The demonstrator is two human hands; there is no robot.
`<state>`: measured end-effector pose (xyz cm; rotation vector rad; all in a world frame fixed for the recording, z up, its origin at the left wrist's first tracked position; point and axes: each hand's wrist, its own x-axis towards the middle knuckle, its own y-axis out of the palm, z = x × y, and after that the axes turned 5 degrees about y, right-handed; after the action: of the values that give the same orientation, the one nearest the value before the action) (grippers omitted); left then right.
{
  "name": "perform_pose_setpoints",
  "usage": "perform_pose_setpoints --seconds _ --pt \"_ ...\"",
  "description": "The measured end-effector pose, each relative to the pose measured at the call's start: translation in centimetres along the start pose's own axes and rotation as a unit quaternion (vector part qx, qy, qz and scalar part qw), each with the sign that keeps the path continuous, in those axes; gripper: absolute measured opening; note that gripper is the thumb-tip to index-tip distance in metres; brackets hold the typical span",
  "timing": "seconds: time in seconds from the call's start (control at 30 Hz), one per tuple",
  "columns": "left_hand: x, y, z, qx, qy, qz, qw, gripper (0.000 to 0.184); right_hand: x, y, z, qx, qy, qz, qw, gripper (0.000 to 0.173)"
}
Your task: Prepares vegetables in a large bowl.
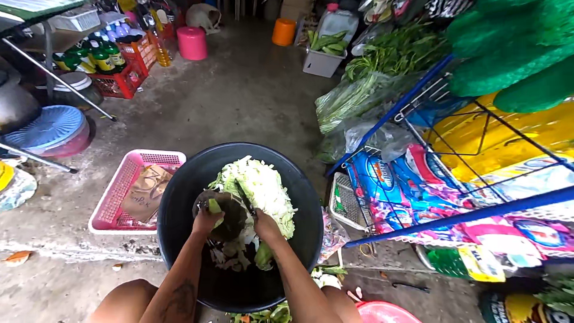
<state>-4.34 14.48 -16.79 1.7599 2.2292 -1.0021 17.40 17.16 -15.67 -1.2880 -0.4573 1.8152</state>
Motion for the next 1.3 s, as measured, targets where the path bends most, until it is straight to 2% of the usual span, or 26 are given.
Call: perform_pose_setpoints --seconds 0.07,0.13,0.2,0.33,0.57,0.77,0.97,1.07,1.3 --pt "0.6 0.3 -0.2 0.093 0.015 -0.005 0.996 0.076 -2.5 0.2 1.2 -0.024 0.0 0.015 1.0 0.046" --pt "0.6 0.8 -0.2 0.107 0.027 -0.001 0.994 0.066 -4.6 1.3 2.4 -0.044 -0.004 0.039 0.998 0.05" --pt "0.6 1.3 0.5 0.065 0.028 -0.003 0.997 0.06 -5.3 3.0 3.2 -0.053 0.0 0.06 0.997 0.054" --pt "1.1 1.5 1.6 -0.046 -0.008 -0.024 0.999 0.059 -5.0 5.0 3.4 -0.039 0.002 0.073 0.997 0.055" --pt "1.4 1.4 1.0 -0.128 -0.047 -0.018 0.99 0.053 -6.8 4.2 3.8 -0.055 0.014 0.051 0.997 0.048" --pt "1.4 1.5 0.8 -0.136 -0.058 -0.02 0.989 0.053 -7.2 4.9 4.1 -0.078 0.031 0.051 0.995 0.049" --pt "1.6 1.2 0.6 -0.135 -0.075 -0.011 0.988 0.052 -6.3 4.8 4.0 -0.049 0.08 0.037 0.995 0.049" --pt "1.7 1.1 0.5 -0.147 -0.077 -0.01 0.986 0.054 -5.0 4.2 3.2 -0.004 0.051 0.043 0.998 0.045" --pt "2.0 1.0 0.9 -0.157 -0.078 -0.003 0.985 0.054 -6.7 4.5 4.8 -0.082 0.041 0.05 0.995 0.047"
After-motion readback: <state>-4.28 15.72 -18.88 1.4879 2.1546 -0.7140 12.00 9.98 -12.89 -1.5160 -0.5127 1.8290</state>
